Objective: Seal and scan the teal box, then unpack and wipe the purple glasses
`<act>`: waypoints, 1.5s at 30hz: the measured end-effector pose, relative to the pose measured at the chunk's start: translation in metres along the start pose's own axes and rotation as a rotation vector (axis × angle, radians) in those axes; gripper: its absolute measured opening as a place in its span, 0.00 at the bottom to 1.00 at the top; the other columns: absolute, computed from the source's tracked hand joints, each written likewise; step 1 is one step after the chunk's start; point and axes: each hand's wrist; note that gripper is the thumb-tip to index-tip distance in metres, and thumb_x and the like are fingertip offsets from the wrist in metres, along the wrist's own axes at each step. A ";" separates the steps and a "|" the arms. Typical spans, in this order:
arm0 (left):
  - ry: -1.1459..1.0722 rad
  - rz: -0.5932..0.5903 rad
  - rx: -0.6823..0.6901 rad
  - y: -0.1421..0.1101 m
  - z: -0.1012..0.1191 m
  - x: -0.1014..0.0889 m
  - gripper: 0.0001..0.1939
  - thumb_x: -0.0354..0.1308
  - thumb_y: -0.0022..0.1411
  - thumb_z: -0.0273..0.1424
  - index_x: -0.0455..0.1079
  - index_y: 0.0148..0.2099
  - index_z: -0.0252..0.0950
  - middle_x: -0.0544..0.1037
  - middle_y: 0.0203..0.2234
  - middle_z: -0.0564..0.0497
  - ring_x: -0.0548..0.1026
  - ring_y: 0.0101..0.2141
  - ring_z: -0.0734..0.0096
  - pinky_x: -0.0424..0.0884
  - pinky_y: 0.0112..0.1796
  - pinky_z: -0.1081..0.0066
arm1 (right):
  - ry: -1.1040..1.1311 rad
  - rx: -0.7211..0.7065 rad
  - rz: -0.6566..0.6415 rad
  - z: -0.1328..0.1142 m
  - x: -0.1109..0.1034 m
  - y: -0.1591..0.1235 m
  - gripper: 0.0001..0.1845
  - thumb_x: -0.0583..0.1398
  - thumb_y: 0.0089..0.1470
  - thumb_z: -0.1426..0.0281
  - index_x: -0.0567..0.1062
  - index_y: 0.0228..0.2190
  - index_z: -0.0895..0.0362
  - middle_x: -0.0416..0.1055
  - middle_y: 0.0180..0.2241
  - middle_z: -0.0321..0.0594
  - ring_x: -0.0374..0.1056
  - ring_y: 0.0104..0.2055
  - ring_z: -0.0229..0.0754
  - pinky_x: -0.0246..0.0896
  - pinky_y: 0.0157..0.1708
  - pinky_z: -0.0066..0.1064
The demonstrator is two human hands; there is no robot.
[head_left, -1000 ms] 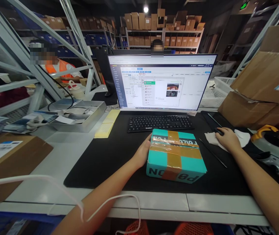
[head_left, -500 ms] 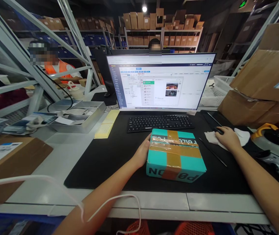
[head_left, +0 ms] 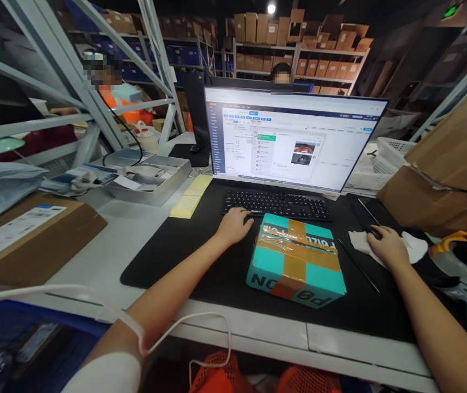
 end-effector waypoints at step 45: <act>0.197 -0.353 0.713 0.145 0.070 0.052 0.23 0.52 0.74 0.40 0.72 0.66 0.39 0.77 0.61 0.43 0.68 0.66 0.55 0.61 0.66 0.56 | 0.046 0.029 0.026 -0.012 -0.007 -0.007 0.26 0.60 0.57 0.62 0.82 0.54 0.56 0.72 0.60 0.51 0.71 0.60 0.55 0.63 0.65 0.46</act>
Point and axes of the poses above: each hand's wrist, its own y-axis towards the middle knuckle, its own x-axis out of the palm, z = x × y
